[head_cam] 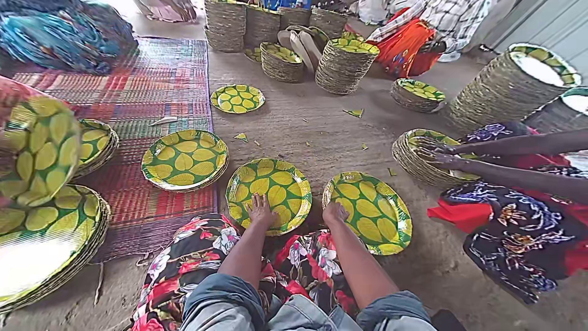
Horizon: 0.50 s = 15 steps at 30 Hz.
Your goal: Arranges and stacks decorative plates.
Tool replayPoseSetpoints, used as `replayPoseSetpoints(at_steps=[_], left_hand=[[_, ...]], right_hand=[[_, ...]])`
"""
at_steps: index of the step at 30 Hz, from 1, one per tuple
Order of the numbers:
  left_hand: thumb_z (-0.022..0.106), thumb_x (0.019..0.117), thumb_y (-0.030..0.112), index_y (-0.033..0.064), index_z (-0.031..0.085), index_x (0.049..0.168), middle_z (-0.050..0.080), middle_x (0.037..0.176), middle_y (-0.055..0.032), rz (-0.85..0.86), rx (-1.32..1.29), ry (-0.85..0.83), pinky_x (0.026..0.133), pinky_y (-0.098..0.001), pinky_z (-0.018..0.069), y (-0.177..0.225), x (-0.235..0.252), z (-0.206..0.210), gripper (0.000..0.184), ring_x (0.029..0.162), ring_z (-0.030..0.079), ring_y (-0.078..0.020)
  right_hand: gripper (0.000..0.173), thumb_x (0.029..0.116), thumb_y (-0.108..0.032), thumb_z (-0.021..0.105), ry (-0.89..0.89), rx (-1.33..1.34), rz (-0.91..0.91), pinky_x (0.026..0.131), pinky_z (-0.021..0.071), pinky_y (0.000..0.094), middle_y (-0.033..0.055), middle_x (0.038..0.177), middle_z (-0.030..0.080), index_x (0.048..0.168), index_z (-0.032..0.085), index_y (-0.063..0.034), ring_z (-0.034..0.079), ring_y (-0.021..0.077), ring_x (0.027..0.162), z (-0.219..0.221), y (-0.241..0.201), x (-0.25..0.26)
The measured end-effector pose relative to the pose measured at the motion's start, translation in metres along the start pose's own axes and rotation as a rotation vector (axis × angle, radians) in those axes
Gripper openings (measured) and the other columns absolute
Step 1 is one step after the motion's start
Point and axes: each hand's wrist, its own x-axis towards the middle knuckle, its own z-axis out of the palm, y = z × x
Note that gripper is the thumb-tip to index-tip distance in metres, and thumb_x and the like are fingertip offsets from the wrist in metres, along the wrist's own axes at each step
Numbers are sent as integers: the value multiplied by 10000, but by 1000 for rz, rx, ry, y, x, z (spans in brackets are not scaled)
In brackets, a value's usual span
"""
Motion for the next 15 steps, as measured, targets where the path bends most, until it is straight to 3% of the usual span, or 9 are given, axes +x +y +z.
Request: replayPoseSetpoints(at_steps=[3,6,8,11,12,13,15], left_hand=[[569,1022,464,76,105,1658,-16,1726,-208,12,-7,16,1254,-637,18,-3,2,0,877,1606,-32,-355],[562,1032,418,89,191,1650,56,1728,-193,20,-67,74,1255,-638,30,-2,6,-2,792,1608,22,-344],[504,1063,378,63,264,1629,127,1709,-233,-25,-218,256,1242,-673,3,-3,3,-4,691,1602,66,-370],[448,1085,332,8,320,1595,147,1691,-275,-284,-542,635,1222,-695,26,-9,1,-14,618,1589,92,-420],[420,1100,310,-16,323,1584,180,1680,-282,-396,-679,707,1233,-665,70,-14,2,-20,592,1581,131,-422],[387,1114,311,-25,350,1567,279,1649,-276,-526,-796,744,1238,-598,170,-21,4,-24,566,1558,236,-402],[306,1132,338,-37,437,1511,496,1517,-261,-718,-996,752,1193,-490,341,-33,14,-26,548,1457,444,-357]], right_hand=[[397,1057,-127,458,76,101,37,1158,346,594,206,1512,523,1422,565,-12,475,347,1433,2,0,5],[411,1089,-186,416,311,263,35,1143,355,597,204,1509,528,1447,561,-47,469,354,1438,-3,4,5],[394,1091,-154,399,516,299,-62,1107,401,573,230,1452,567,1398,603,-14,504,381,1399,-6,5,-3],[370,1077,-88,414,665,327,-389,1090,464,527,269,1366,625,1332,645,49,586,413,1310,3,0,-13],[359,1073,-69,419,643,318,-524,1067,490,511,267,1332,645,1312,658,51,616,407,1270,8,-4,-15],[352,1071,-62,425,570,278,-653,1049,507,503,253,1316,661,1309,666,36,635,398,1248,14,-8,-18],[383,1087,-82,406,238,143,-849,1123,453,500,212,1425,609,1395,624,-12,574,364,1344,18,-17,-24]])
